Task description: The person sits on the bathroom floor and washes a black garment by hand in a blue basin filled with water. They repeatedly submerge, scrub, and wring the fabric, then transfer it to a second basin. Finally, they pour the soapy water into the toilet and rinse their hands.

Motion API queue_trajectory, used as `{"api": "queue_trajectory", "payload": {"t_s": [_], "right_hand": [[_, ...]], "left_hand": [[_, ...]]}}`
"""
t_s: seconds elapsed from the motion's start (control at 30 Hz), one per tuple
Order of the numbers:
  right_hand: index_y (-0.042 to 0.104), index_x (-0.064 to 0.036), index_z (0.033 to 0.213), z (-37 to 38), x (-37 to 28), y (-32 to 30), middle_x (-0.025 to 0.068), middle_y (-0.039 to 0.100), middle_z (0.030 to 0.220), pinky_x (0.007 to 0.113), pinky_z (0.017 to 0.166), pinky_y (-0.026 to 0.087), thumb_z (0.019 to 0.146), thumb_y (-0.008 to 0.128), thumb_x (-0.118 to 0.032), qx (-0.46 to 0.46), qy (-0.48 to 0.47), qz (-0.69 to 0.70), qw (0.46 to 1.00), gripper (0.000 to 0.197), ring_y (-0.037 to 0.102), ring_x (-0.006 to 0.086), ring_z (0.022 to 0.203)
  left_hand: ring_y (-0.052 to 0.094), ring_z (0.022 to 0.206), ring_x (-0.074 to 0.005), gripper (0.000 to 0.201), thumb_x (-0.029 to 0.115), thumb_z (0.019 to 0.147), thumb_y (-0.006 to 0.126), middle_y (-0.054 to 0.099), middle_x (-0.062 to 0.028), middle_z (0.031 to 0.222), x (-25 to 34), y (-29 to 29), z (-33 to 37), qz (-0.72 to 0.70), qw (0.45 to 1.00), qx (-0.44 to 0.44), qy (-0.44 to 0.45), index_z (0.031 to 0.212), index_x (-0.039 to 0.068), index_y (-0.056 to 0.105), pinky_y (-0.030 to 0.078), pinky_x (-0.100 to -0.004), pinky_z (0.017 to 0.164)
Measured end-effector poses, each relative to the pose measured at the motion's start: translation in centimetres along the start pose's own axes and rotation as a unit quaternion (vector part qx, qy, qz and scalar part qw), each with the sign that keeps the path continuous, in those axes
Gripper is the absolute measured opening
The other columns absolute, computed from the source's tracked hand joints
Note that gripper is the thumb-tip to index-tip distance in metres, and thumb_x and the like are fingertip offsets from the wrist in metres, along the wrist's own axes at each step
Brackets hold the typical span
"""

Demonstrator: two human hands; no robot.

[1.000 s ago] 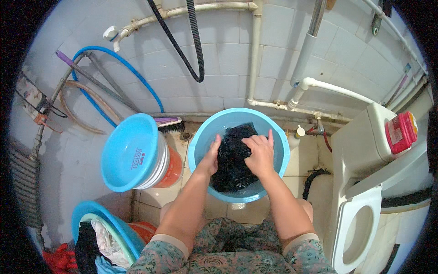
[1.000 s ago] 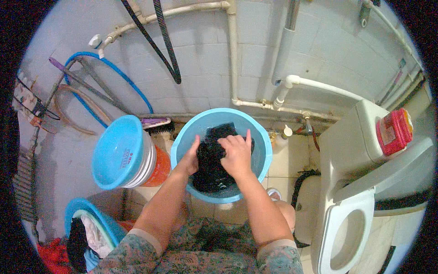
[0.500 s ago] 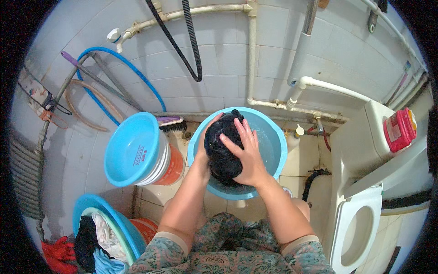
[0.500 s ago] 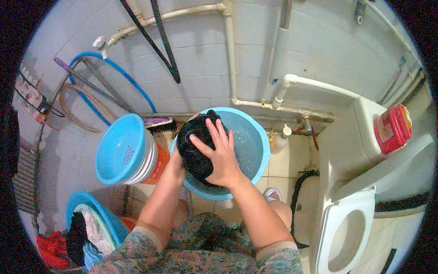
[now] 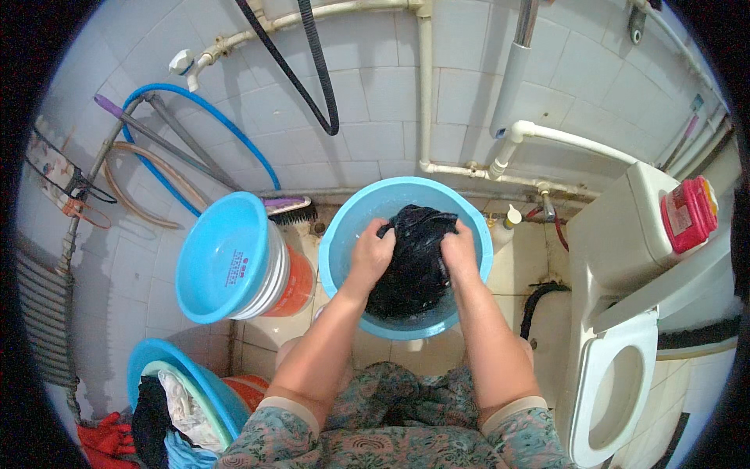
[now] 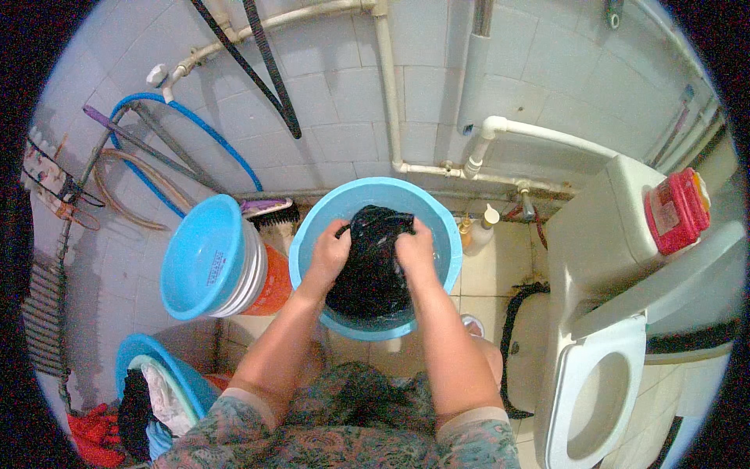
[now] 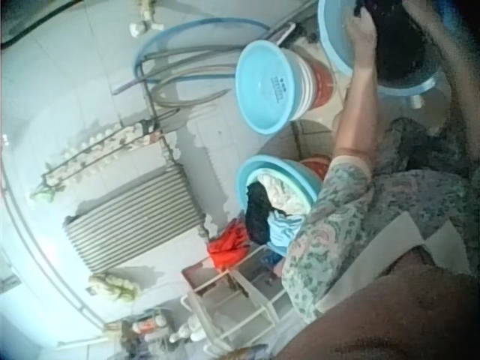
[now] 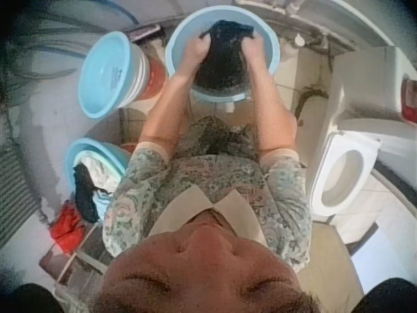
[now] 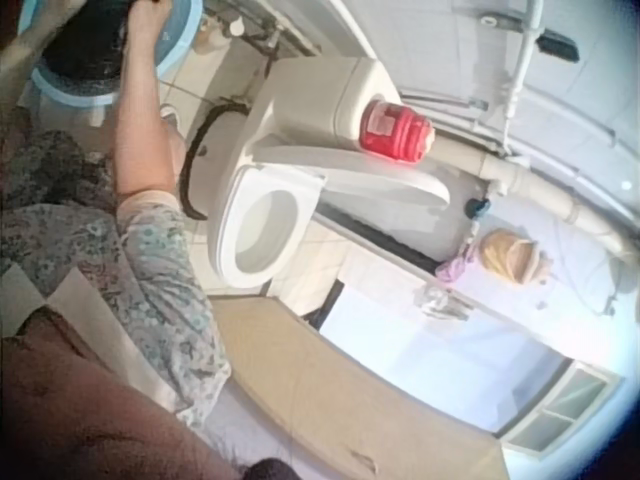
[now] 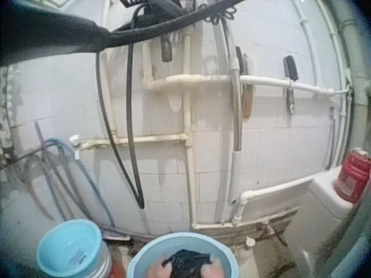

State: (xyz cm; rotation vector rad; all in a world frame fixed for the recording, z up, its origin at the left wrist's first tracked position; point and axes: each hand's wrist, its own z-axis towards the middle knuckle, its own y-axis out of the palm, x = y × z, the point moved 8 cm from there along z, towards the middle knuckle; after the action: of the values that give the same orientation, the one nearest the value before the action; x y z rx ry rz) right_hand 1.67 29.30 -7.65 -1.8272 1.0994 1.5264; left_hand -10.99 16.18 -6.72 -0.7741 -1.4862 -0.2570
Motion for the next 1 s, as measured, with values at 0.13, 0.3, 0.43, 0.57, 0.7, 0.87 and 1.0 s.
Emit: {"api": "queue_trajectory", "payload": {"t_s": [0.13,0.3,0.43,0.57,0.7,0.87,1.0], "right_hand": [[0.063,-0.007,0.102,1.4,-0.5,-2.3,0.0116,0.065,0.089,0.037,0.08,0.046,0.067,0.052,0.001,0.034,-0.08,-0.186,0.979,0.038,0.062,0.028,0.084],[0.032,-0.0193,0.137,-0.7,-0.1,-0.2,0.014,0.048,0.123,0.053,0.099,0.031,0.066,0.073,-0.024,-0.099,-0.193,-0.595,0.774,0.082,0.046,0.0324,0.116],[0.001,-0.0244,0.146,-1.9,3.5,1.4,0.0206,0.017,0.147,0.056,0.105,0.021,0.061,0.076,-0.051,-0.306,-0.05,-0.526,0.792,0.116,0.017,0.0355,0.137],[0.004,-0.027,0.146,-2.0,5.8,1.3,0.02,0.01,0.149,0.059,0.104,0.02,0.059,0.075,-0.057,-0.259,-0.057,-0.693,0.671,0.116,0.014,0.0392,0.137],[0.004,-0.028,0.146,-2.0,7.5,2.0,0.0194,0.007,0.15,0.065,0.101,0.019,0.06,0.075,-0.057,-0.239,-0.037,-0.724,0.646,0.115,0.011,0.0379,0.137],[0.014,-0.0244,0.145,-0.9,11.0,2.6,0.0139,0.01,0.151,0.065,0.099,0.023,0.068,0.072,-0.047,-0.226,-0.011,-0.763,0.605,0.099,0.012,0.0375,0.137],[0.019,-0.0226,0.143,-0.1,12.0,2.4,0.0136,0.02,0.147,0.065,0.097,0.026,0.068,0.074,-0.039,-0.185,-0.013,-0.746,0.639,0.095,0.022,0.0364,0.134]], "left_hand": [[0.059,0.083,-0.0173,0.039,0.035,0.08,0.066,0.065,-0.0113,0.087,-1.3,-2.2,0.4,0.041,0.998,-0.049,0.014,0.1,0.001,0.063,0.045,-0.0304,0.077],[0.058,0.09,-0.0211,0.041,0.028,0.075,0.07,0.062,-0.0122,0.096,-2.7,-6.7,2.1,-0.086,0.994,0.018,-0.062,0.108,0.005,0.06,0.045,-0.033,0.081],[0.049,0.112,-0.0381,0.064,0.025,0.073,0.069,0.041,-0.0253,0.13,-1.6,-5.1,1.6,0.295,0.948,0.042,0.109,0.131,0.016,0.044,0.043,-0.0434,0.091],[0.045,0.116,-0.0421,0.074,0.024,0.073,0.07,0.032,-0.0282,0.136,-2.7,0.4,-0.5,0.45,0.883,-0.084,0.1,0.138,0.027,0.034,0.046,-0.046,0.089],[0.043,0.118,-0.0399,0.069,0.023,0.077,0.065,0.026,-0.0242,0.141,-5.5,3.3,-0.8,0.52,0.838,-0.165,0.029,0.138,0.031,0.034,0.046,-0.0448,0.089],[0.044,0.118,-0.0387,0.063,0.019,0.077,0.062,0.031,-0.0238,0.138,-9.2,4.8,-0.3,0.53,0.828,-0.18,0.015,0.135,0.029,0.039,0.045,-0.0442,0.09],[0.049,0.112,-0.0386,0.051,0.02,0.083,0.053,0.042,-0.0222,0.13,-8.6,4.9,-0.5,0.526,0.826,-0.196,-0.047,0.133,0.026,0.042,0.046,-0.0438,0.088]]}}
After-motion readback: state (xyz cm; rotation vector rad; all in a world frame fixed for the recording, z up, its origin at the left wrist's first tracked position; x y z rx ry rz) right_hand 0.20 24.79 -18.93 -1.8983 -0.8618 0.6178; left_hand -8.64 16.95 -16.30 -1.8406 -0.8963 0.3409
